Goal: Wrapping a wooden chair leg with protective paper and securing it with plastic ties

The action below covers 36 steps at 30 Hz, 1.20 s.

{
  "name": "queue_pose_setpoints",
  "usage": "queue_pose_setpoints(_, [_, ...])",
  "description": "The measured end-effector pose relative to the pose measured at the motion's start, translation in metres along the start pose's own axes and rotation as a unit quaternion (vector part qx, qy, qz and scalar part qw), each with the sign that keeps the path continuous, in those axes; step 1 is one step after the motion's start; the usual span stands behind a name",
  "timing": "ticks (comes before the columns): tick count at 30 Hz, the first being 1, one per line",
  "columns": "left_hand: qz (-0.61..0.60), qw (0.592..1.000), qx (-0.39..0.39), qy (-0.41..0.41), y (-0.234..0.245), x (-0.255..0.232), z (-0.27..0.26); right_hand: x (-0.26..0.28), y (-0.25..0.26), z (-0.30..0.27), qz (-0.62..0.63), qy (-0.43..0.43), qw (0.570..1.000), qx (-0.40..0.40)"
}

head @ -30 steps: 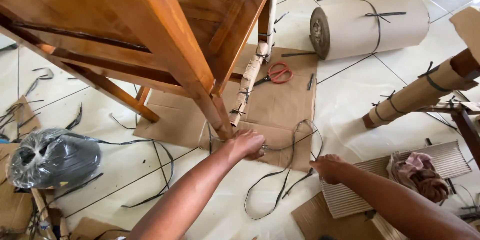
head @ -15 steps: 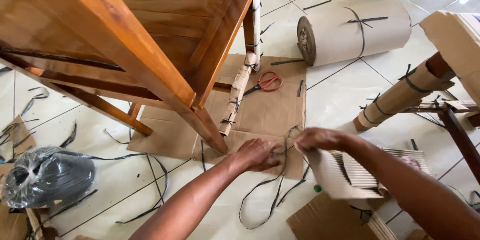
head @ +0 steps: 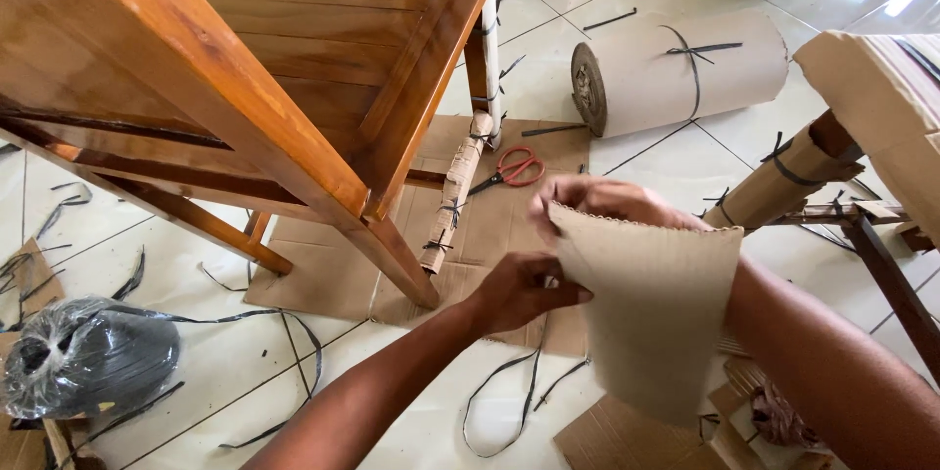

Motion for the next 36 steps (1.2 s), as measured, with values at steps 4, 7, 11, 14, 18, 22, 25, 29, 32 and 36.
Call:
queue_pose_setpoints(4, [-0.014,0.997,-0.058,-0.056,0.024,-0.05,-0.009,-0.036,0.037,0.012,0.164,-0.038,0.984,0.052])
queue_pose_setpoints(7, [0.086,0.983,-0.12,-0.106,0.052,-0.076,-0.024,-0.091,0.08,-0.005,0.319,-0.097,0.94,0.071])
queue_pose_setpoints(11, [0.205,0.942,-0.23,-0.13,0.083,-0.109,-0.052,-0.11,0.119,-0.023,0.199,-0.104,0.925,-0.306])
queue_pose_setpoints(14, [0.224,0.927,-0.262,-0.15,0.099,-0.125,-0.076,-0.084,0.078,0.0,0.059,-0.08,0.947,-0.306])
queue_pose_setpoints(18, [0.292,0.895,-0.305,-0.14,0.125,-0.125,-0.106,-0.059,0.025,0.037,-0.111,-0.054,0.973,-0.195])
queue_pose_setpoints(22, [0.289,0.89,-0.332,-0.12,0.151,-0.099,-0.127,-0.059,0.002,0.053,-0.179,-0.069,0.967,-0.168])
queue_pose_setpoints(25, [0.272,0.894,-0.328,-0.138,0.157,-0.093,-0.135,-0.072,-0.009,0.06,-0.14,-0.095,0.972,-0.163])
queue_pose_setpoints(29, [0.315,0.893,-0.311,-0.082,0.151,-0.106,-0.135,-0.104,-0.018,0.06,-0.185,-0.122,0.959,-0.174])
queue_pose_setpoints(32, [0.358,0.881,-0.302,-0.065,0.154,-0.099,-0.143,-0.135,-0.02,0.055,-0.218,-0.15,0.948,-0.176])
queue_pose_setpoints(36, [0.4,0.875,-0.267,-0.053,0.159,-0.089,-0.148,-0.159,-0.028,0.055,-0.219,-0.201,0.942,-0.156])
Point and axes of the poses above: each hand's wrist, its own z-axis towards the middle knuckle, its own y-axis out of the back of the hand, x = y × z, the point moved 8 cm from there along z, towards the middle knuckle, and after that the axes turned 6 degrees about z, right-handed, at the moved point
